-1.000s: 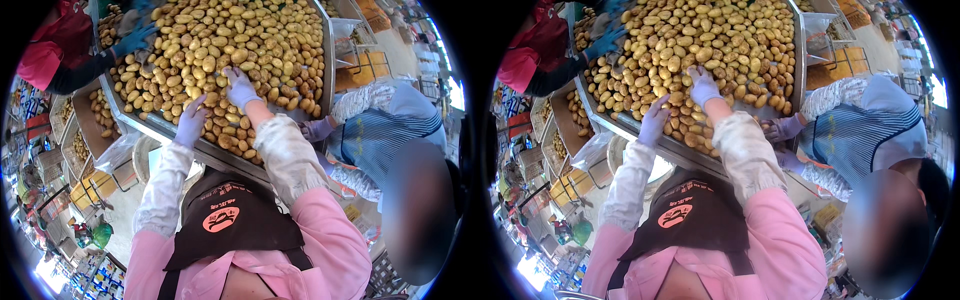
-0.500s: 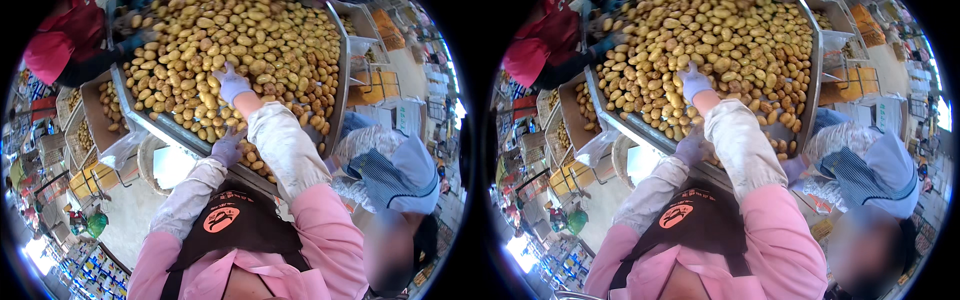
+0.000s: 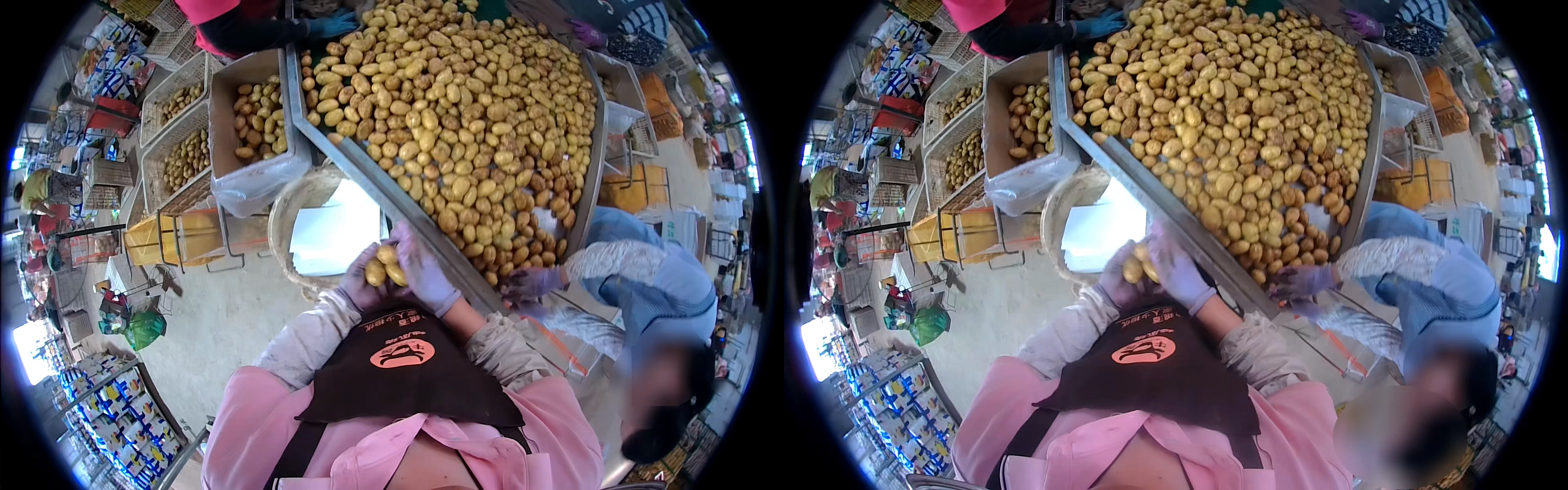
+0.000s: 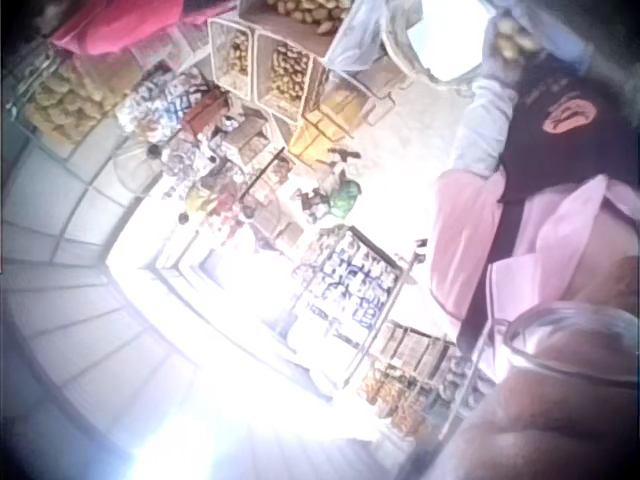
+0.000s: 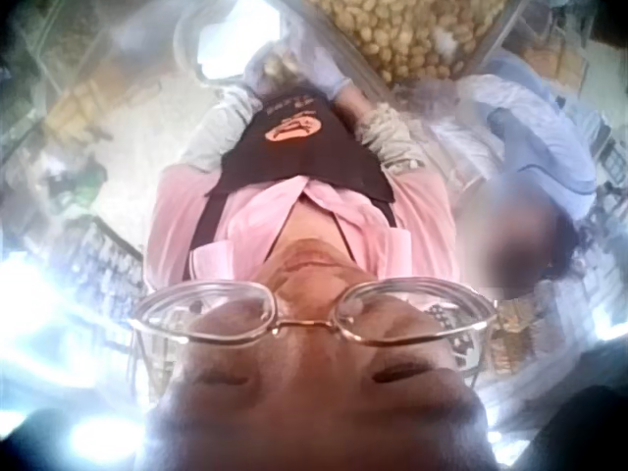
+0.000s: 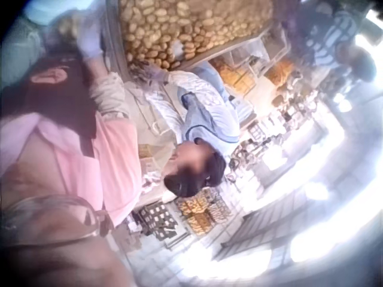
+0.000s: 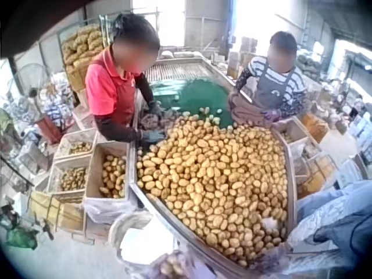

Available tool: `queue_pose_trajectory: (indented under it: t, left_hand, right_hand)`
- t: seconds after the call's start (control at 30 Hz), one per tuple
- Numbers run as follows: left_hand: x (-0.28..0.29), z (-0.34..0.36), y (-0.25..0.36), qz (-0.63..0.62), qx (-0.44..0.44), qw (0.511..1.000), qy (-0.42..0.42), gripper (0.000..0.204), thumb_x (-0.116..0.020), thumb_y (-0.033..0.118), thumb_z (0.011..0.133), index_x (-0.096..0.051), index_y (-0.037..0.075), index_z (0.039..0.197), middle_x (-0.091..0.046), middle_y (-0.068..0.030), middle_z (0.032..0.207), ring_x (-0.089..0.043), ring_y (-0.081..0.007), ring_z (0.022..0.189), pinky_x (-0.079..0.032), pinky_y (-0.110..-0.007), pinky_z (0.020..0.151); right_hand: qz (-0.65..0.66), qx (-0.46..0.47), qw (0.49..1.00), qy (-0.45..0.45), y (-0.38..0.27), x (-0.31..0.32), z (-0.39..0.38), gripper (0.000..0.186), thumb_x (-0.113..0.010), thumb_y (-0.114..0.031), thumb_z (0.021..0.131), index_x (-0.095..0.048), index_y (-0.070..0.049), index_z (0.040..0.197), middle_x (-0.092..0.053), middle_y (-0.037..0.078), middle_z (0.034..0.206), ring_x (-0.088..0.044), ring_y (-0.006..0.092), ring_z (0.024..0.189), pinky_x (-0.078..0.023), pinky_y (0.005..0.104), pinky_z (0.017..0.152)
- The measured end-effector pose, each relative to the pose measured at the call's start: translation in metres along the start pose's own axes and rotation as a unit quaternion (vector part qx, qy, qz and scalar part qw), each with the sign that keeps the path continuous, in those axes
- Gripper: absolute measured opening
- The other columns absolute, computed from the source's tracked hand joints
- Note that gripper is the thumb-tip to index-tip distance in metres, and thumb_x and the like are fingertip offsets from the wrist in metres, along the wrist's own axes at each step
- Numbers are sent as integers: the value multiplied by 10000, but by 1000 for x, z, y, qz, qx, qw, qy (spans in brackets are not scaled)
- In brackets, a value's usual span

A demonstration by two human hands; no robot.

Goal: The person sorts potatoes on a conveyor belt, places them into clear plastic bags, weighs the bags on a digital scale, and seals them with a handheld heat sealer. The sealed bags are then stacked on a nearby table.

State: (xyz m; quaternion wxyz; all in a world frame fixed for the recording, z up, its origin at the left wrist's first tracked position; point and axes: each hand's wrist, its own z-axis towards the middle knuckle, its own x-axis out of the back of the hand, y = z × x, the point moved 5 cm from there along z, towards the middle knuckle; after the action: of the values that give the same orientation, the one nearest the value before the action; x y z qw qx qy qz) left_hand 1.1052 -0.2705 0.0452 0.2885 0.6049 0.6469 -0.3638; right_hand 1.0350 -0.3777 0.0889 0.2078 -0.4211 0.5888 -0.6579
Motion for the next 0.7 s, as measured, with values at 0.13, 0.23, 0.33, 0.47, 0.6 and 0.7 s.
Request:
queue_pose_trajectory:
  t: [0.13, 0.23, 0.33, 0.47, 0.6, 0.7]
  left_hand:
    - [-2, -51, 69, 6, -129, 987, -97, 535, -546, 478, 962, -494, 108, 1344, -586, -154, 1213, -530, -390, 1234, -410, -596, 1081]
    - [-46, -78, 178, 228, -274, 920, -165, 774, -565, 624, 904, -418, 26, 1372, -519, -192, 1314, -519, -382, 1256, -475, -543, 1057]
    - [-60, -79, 279, 121, -326, 933, -94, 1015, -615, 712, 822, -248, 40, 1489, -317, -257, 1501, -363, -500, 1368, -301, -695, 1125]
    - [27, -17, 270, 627, -373, 655, 197, 739, -603, 549, 892, -415, 72, 1424, -472, -183, 1402, -495, -407, 1267, -357, -544, 1101]
    - [144, 54, 179, 920, -190, 283, 191, 764, -581, 514, 901, -363, 131, 1525, -488, -217, 1455, -486, -409, 1319, -337, -444, 1139]
    - [189, 74, 154, 953, -113, 196, 202, 736, -553, 503, 918, -364, 125, 1520, -451, -208, 1487, -471, -415, 1325, -330, -450, 1140]
  right_hand:
    - [64, -44, 992, 95, 21, 11, -48, 404, -391, -192, 1082, -453, 48, 1401, -569, 112, 1336, -529, 147, 1230, -398, 279, 1055]
    - [222, -115, 960, 123, 42, 15, -109, 373, -513, -226, 1047, -561, 47, 1298, -635, 126, 1238, -585, 178, 1170, -446, 295, 1021]
    - [99, -183, 968, 137, 54, 12, -183, 371, -513, -219, 1041, -566, 49, 1292, -645, 123, 1219, -602, 162, 1144, -461, 284, 1002]
    - [112, -337, 916, 189, 72, 11, -276, 391, -532, -245, 1028, -563, 6, 1326, -652, 115, 1225, -609, 164, 1141, -470, 285, 978]
    - [-95, -404, 901, 128, 66, 30, -340, 431, -545, -295, 1007, -559, -30, 1346, -648, 137, 1255, -630, 239, 1135, -478, 334, 971]
    - [-211, -405, 887, 67, 56, 47, -365, 457, -522, -362, 991, -580, -60, 1329, -626, 175, 1282, -582, 330, 1197, -439, 407, 1033]
